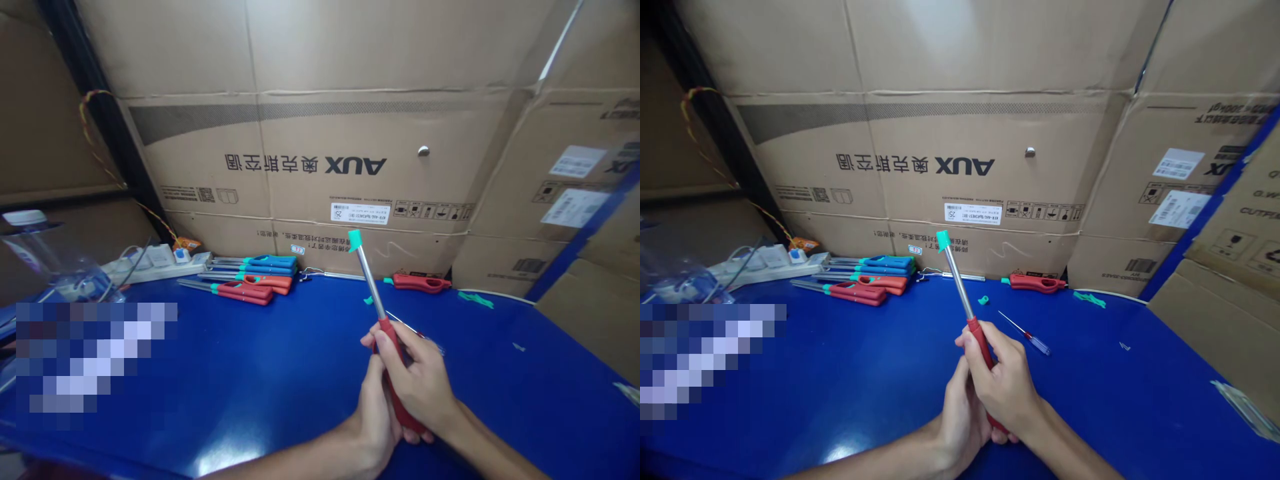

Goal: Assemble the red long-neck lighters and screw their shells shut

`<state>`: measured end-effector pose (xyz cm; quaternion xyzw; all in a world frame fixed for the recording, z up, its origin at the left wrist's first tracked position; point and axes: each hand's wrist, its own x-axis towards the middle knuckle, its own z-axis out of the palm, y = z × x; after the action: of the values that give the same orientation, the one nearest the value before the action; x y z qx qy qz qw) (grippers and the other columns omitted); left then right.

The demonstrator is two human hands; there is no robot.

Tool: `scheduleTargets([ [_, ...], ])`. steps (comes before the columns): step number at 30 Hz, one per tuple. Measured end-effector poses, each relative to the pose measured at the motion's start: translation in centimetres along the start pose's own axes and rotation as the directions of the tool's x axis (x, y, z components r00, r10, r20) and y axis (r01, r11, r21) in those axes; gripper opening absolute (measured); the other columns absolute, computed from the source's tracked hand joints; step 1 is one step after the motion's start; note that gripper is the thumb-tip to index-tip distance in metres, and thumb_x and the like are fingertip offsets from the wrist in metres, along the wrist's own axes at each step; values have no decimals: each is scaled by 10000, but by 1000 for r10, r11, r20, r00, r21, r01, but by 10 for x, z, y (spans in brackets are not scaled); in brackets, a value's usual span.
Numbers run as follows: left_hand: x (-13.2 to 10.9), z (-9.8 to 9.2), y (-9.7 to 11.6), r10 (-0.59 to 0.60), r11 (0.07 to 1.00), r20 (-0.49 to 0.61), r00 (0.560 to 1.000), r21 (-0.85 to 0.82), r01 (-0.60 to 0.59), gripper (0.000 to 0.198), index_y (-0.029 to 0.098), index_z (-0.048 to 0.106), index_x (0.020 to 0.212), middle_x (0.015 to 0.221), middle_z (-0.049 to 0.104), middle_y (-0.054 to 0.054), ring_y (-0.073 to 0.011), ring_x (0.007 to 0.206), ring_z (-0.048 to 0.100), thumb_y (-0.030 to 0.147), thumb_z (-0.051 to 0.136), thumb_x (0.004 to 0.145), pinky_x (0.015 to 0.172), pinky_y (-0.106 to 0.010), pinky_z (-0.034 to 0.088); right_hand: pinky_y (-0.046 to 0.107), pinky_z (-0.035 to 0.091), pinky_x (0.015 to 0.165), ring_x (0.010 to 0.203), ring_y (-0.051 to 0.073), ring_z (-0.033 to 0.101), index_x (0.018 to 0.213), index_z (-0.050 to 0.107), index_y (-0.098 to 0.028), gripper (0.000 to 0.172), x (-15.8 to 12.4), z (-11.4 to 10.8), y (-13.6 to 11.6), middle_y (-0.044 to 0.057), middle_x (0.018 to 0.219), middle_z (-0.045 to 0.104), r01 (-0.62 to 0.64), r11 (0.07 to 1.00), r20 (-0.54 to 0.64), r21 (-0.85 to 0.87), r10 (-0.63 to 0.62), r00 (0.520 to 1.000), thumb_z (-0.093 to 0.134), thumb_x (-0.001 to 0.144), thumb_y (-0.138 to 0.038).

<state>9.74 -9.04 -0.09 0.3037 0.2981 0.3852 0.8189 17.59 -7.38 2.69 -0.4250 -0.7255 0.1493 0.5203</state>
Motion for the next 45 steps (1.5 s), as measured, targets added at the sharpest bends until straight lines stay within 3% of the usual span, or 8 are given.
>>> scheduleTargets([
  [7, 4, -4, -6, 34, 999, 19, 999, -11, -33, 1046, 67, 631, 1112, 558, 559, -17, -118, 418, 427, 958, 349, 641, 439, -257, 291, 191, 539, 653, 697, 139, 707, 868, 694, -222, 225, 0, -1, 0, -15, 793, 751, -12, 1000, 9, -14, 12, 1000, 513, 980, -294],
  [13, 6, -4, -5, 29, 999, 68, 997, -27, -27, 1084, 90, 564, 1248, 656, 637, -45, -117, 411, 460, 955, 363, 627, 395, -242, 263, 180, 532, 665, 705, 129, 704, 864, 694, -227, 230, -1, 0, 1, -22, 799, 748, -21, 1000, 26, -4, 21, 999, 513, 982, -305],
  [18, 10, -6, -6, 47, 998, 121, 992, -38, -43, 1059, 77, 532, 1263, 686, 678, -79, -141, 402, 505, 935, 303, 687, 397, -253, 261, 177, 532, 670, 699, 127, 706, 859, 692, -229, 229, -2, 0, 3, -26, 776, 739, -27, 1000, 24, 1, 27, 999, 514, 983, -304],
  [24, 16, -7, -11, 49, 997, 160, 986, -61, -40, 1125, 58, 518, 1268, 663, 684, -95, -184, 413, 564, 968, 306, 643, 363, -255, 246, 182, 542, 655, 685, 135, 710, 843, 692, -223, 242, -1, -1, 0, -18, 766, 740, 4, 1000, 20, -11, -4, 1000, 508, 978, -302],
  [31, 20, -12, -15, 57, 994, 157, 986, -104, -40, 1029, 60, 532, 1254, 589, 643, -55, -151, 357, 488, 913, 321, 719, 346, -246, 233, 187, 554, 626, 646, 142, 710, 831, 696, -218, 252, 2, -1, -4, -6, 742, 737, 16, 1000, 9, -22, -15, 1000, 511, 972, -313],
  [37, 18, -7, -11, 59, 993, 186, 981, -114, -39, 1042, 61, 575, 1173, 663, 682, -103, -225, 501, 628, 943, 346, 666, 347, -247, 230, 172, 550, 638, 652, 128, 709, 835, 693, -221, 240, 1, -1, -3, -17, 747, 739, 24, 1000, 10, -19, -24, 1000, 513, 973, -297],
  [40, 16, -5, -10, 59, 992, 184, 981, -117, -38, 1055, 66, 574, 1165, 692, 692, -109, -241, 539, 644, 954, 377, 630, 359, -251, 237, 172, 550, 654, 669, 129, 713, 835, 692, -225, 232, 0, 0, -3, -20, 756, 741, 19, 1000, 10, -16, -19, 1000, 519, 973, -296],
  [45, 15, -4, -9, 62, 992, 179, 982, -118, -41, 983, 82, 586, 1136, 699, 694, -106, -235, 545, 643, 924, 349, 688, 387, -255, 246, 186, 555, 644, 660, 139, 714, 834, 692, -227, 235, 1, 1, -3, -15, 751, 743, 10, 1000, 6, -14, -10, 1000, 520, 973, -306],
])
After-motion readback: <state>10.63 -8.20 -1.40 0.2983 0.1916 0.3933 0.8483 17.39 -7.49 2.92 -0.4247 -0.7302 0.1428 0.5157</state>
